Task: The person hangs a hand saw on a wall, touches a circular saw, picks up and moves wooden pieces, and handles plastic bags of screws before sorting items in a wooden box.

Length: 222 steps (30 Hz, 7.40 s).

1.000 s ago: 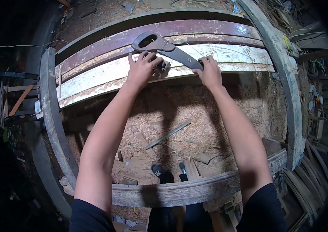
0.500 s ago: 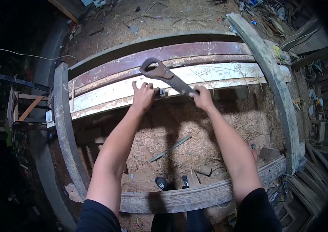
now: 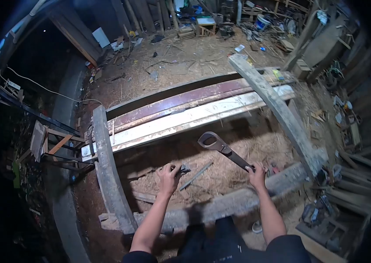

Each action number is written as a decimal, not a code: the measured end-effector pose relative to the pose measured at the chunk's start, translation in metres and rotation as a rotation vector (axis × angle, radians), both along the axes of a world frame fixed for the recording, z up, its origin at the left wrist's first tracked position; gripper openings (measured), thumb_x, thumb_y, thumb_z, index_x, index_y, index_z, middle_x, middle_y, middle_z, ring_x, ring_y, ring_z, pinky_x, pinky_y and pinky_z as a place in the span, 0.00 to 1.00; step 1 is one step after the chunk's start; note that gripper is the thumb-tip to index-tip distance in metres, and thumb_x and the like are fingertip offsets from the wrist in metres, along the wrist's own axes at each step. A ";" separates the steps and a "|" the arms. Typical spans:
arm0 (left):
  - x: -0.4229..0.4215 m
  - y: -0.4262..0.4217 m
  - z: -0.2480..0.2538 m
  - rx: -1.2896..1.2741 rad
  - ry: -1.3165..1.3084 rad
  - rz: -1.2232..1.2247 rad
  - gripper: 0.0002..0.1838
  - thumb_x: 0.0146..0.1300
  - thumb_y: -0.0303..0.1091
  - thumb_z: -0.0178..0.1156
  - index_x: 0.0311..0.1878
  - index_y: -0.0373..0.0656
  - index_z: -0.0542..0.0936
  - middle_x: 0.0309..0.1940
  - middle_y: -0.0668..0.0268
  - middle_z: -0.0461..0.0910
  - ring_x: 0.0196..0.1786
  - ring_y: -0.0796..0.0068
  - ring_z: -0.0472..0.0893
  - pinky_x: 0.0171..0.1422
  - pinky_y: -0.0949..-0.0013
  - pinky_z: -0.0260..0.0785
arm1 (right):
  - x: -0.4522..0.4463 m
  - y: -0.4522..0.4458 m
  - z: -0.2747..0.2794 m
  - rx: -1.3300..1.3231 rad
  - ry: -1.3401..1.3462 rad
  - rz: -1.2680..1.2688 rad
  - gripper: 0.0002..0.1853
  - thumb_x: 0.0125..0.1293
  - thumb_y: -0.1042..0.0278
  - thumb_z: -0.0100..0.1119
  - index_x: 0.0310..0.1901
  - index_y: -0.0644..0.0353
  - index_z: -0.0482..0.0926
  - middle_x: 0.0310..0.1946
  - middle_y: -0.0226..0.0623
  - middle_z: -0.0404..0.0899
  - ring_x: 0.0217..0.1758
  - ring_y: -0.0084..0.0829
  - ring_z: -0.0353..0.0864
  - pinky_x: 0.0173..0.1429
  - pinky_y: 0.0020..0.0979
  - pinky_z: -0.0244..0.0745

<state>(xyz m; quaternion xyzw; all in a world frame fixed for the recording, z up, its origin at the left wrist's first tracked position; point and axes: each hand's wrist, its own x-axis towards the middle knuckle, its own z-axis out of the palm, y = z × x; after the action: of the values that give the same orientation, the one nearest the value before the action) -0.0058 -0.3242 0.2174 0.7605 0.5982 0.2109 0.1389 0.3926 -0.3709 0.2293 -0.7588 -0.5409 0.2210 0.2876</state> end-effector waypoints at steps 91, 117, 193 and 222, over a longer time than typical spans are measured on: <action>1.653 0.094 0.127 0.059 -0.126 -0.951 0.22 0.60 0.43 0.72 0.59 0.62 0.86 0.46 0.68 0.79 0.50 0.64 0.80 0.59 0.49 0.61 | 1.423 -0.272 0.144 0.286 -0.336 -1.262 0.16 0.56 0.66 0.80 0.26 0.69 0.82 0.25 0.41 0.82 0.29 0.29 0.79 0.38 0.32 0.73; 2.354 0.216 0.114 -0.017 -0.118 -1.330 0.17 0.63 0.48 0.67 0.55 0.65 0.88 0.42 0.69 0.79 0.47 0.64 0.81 0.60 0.49 0.59 | 1.987 -0.209 0.041 0.311 -0.329 -1.585 0.18 0.56 0.65 0.80 0.26 0.70 0.80 0.19 0.42 0.80 0.22 0.28 0.69 0.33 0.36 0.72; 2.464 0.190 0.065 0.076 0.013 -0.249 0.34 0.66 0.55 0.65 0.75 0.62 0.71 0.77 0.57 0.62 0.82 0.45 0.54 0.77 0.25 0.44 | 2.365 0.051 0.038 0.134 -0.219 -0.327 0.50 0.65 0.63 0.69 0.82 0.54 0.48 0.82 0.54 0.48 0.86 0.53 0.41 0.86 0.52 0.36; 1.939 -0.091 0.049 0.021 -0.011 1.359 0.33 0.64 0.50 0.68 0.71 0.57 0.76 0.73 0.52 0.66 0.79 0.44 0.59 0.77 0.32 0.53 | 1.796 0.337 0.073 0.199 -0.073 1.014 0.48 0.66 0.68 0.68 0.82 0.59 0.50 0.82 0.54 0.50 0.86 0.51 0.45 0.86 0.46 0.43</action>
<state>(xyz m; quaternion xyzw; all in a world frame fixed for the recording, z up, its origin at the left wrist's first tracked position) 1.9328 -0.4150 0.2664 0.2161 0.9404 0.2610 -0.0288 2.1881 -0.0341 0.3023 -0.3775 -0.8687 0.2534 0.1964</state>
